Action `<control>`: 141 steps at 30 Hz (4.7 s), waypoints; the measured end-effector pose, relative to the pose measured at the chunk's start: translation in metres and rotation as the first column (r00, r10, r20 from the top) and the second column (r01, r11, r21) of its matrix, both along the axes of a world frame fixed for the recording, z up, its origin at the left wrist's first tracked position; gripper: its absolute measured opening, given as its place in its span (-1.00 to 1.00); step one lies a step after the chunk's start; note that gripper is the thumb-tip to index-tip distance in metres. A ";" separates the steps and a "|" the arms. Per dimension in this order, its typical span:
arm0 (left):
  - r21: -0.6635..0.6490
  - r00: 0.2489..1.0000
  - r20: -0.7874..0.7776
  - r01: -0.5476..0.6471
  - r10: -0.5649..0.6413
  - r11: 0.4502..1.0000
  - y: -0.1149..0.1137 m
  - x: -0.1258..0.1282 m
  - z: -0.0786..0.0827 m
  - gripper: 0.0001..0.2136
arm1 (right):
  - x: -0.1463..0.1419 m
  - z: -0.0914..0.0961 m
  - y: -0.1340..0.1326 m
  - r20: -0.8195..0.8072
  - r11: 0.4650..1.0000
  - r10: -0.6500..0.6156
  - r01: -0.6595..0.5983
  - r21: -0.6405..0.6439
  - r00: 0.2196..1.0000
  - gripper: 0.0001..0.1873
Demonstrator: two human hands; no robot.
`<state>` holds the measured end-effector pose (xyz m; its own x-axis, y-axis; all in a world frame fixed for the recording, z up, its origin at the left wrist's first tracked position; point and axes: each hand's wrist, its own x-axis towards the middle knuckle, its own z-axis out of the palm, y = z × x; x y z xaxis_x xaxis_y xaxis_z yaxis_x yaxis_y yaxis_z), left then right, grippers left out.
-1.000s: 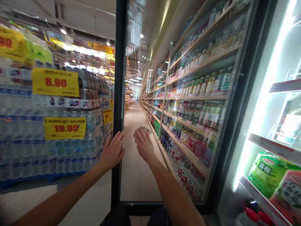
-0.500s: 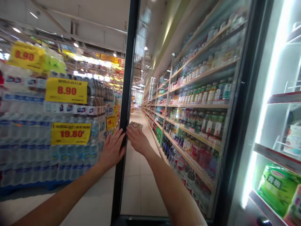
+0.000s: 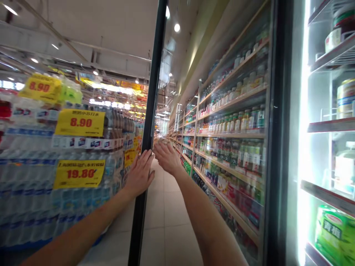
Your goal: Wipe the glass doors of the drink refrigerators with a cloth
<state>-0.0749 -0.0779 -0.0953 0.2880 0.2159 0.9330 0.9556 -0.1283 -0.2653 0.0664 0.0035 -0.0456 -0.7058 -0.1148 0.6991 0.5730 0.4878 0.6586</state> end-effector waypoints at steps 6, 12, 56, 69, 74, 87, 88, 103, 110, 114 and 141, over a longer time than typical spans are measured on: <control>0.033 1.000 -0.019 -0.007 0.008 0.999 0.013 0.012 0.017 -0.50 | 0.018 0.033 0.008 -0.022 0.999 0.005 -0.004 0.052 1.000 -0.54; 0.060 0.997 -0.002 0.071 -0.071 0.996 0.027 0.035 0.044 -0.48 | 0.051 0.055 0.017 -0.318 0.999 -0.013 0.027 0.040 0.948 -0.55; 0.103 0.981 0.164 0.092 -0.108 0.990 0.080 0.088 0.068 -0.48 | 0.221 0.027 0.047 -0.874 0.984 -0.008 0.160 0.080 0.485 -0.36; 0.096 0.979 0.164 0.110 -0.125 0.989 0.081 0.088 0.066 -0.48 | 0.204 0.016 0.044 -0.825 0.984 -0.006 0.150 0.096 0.565 -0.39; 0.060 0.975 0.184 0.115 -0.124 0.992 0.077 0.088 0.068 -0.48 | 0.196 0.004 0.039 -0.573 0.986 -0.072 0.145 0.083 0.817 -0.44; 0.054 0.969 0.188 0.151 -0.158 0.987 0.075 0.088 0.067 -0.48 | 0.221 -0.004 0.039 -0.639 0.988 -0.074 0.144 0.058 0.766 -0.49; 0.055 0.969 0.188 0.150 -0.158 0.987 0.075 0.088 0.068 -0.48 | 0.216 -0.005 0.038 -0.563 0.989 -0.082 0.139 0.057 0.822 -0.50; 0.065 0.967 0.194 0.156 -0.166 0.986 0.073 0.089 0.068 -0.47 | 0.248 -0.034 0.037 -0.644 0.986 -0.117 0.165 0.014 0.756 -0.52; 0.066 0.965 0.187 0.172 -0.182 0.983 0.074 0.088 0.068 -0.47 | 0.248 -0.045 0.035 -0.682 0.985 -0.118 0.172 0.011 0.722 -0.50; 0.079 0.967 0.179 0.171 -0.182 0.982 0.075 0.087 0.067 -0.46 | 0.244 -0.044 0.035 -0.580 0.987 -0.124 0.163 0.015 0.805 -0.52; 0.104 0.964 0.173 0.189 -0.205 0.977 0.078 0.087 0.066 -0.46 | 0.214 -0.037 0.035 -0.636 0.982 -0.093 0.174 0.067 0.766 -0.47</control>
<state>0.0118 0.0003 -0.0294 0.1412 0.0890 0.9860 0.9469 -0.3028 -0.1083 0.2800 0.0381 -0.0822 -0.1281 -0.1606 0.9787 0.9314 0.3196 0.1744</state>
